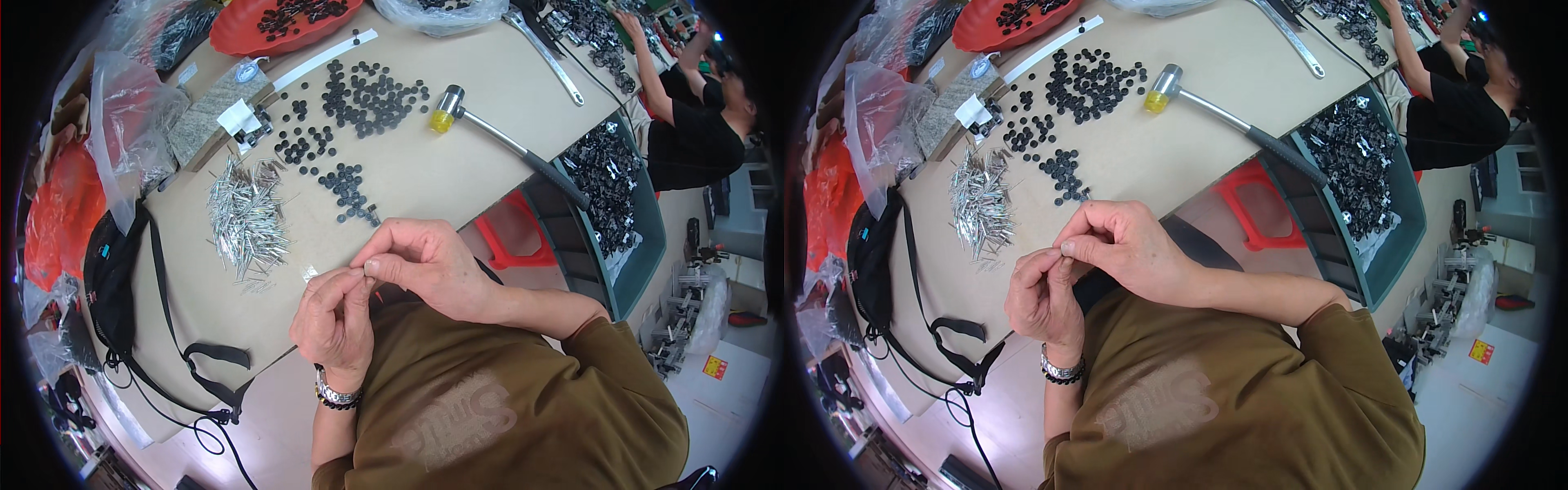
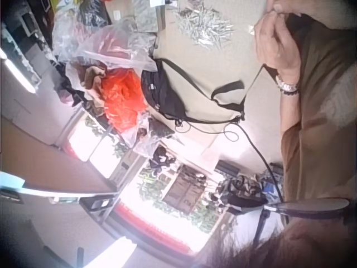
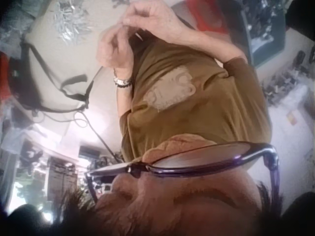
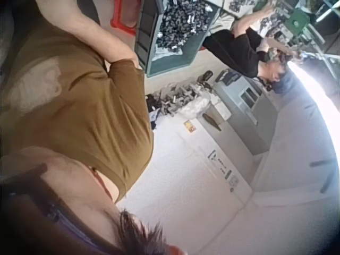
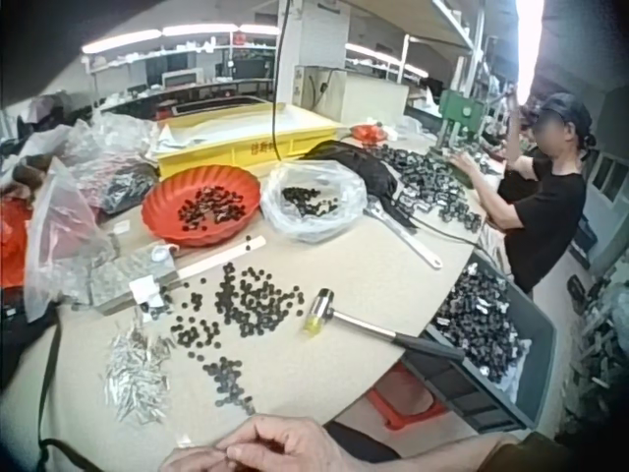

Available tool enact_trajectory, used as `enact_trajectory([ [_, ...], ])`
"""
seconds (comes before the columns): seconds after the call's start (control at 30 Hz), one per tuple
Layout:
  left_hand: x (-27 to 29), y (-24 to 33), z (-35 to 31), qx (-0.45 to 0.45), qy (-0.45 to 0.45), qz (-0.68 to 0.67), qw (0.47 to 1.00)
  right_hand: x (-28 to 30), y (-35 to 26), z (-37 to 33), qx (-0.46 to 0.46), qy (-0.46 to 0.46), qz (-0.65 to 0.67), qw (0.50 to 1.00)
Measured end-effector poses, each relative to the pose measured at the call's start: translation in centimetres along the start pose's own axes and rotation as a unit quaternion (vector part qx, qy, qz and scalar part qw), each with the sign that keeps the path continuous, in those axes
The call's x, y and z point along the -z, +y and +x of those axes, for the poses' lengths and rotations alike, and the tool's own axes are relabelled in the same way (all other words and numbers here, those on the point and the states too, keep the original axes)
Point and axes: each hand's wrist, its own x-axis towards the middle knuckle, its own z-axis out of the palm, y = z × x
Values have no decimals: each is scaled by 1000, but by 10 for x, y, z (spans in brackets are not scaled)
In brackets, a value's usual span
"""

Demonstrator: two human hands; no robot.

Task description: The person assembles small black grommets and silver pins by hand at a workshop table, using a hammer to secure the components.

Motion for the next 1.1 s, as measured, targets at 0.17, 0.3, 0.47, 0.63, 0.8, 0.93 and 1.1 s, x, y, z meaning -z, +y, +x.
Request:
enact_trajectory([
  [0.17,5,-2,2,-32,-21,20,999,-2,5,1,-3,6,9,1000],
  [0.3,7,-1,-1,2,-20,-7,1000,-3,8,-1,-1,-2,16,1000],
  [0.47,9,-5,-8,41,3,-25,999,-7,4,5,138,55,-223,964],
  [0.63,12,-16,-2,144,10,80,986,2,-3,33,375,137,-633,663],
  [0.8,10,-17,12,40,-71,242,967,5,5,52,366,89,-727,574],
  [0.93,5,-13,23,2,-91,251,964,5,1,58,377,76,-713,586],
  [1.1,6,-19,18,16,-71,235,969,10,-3,51,424,76,-647,629],
])
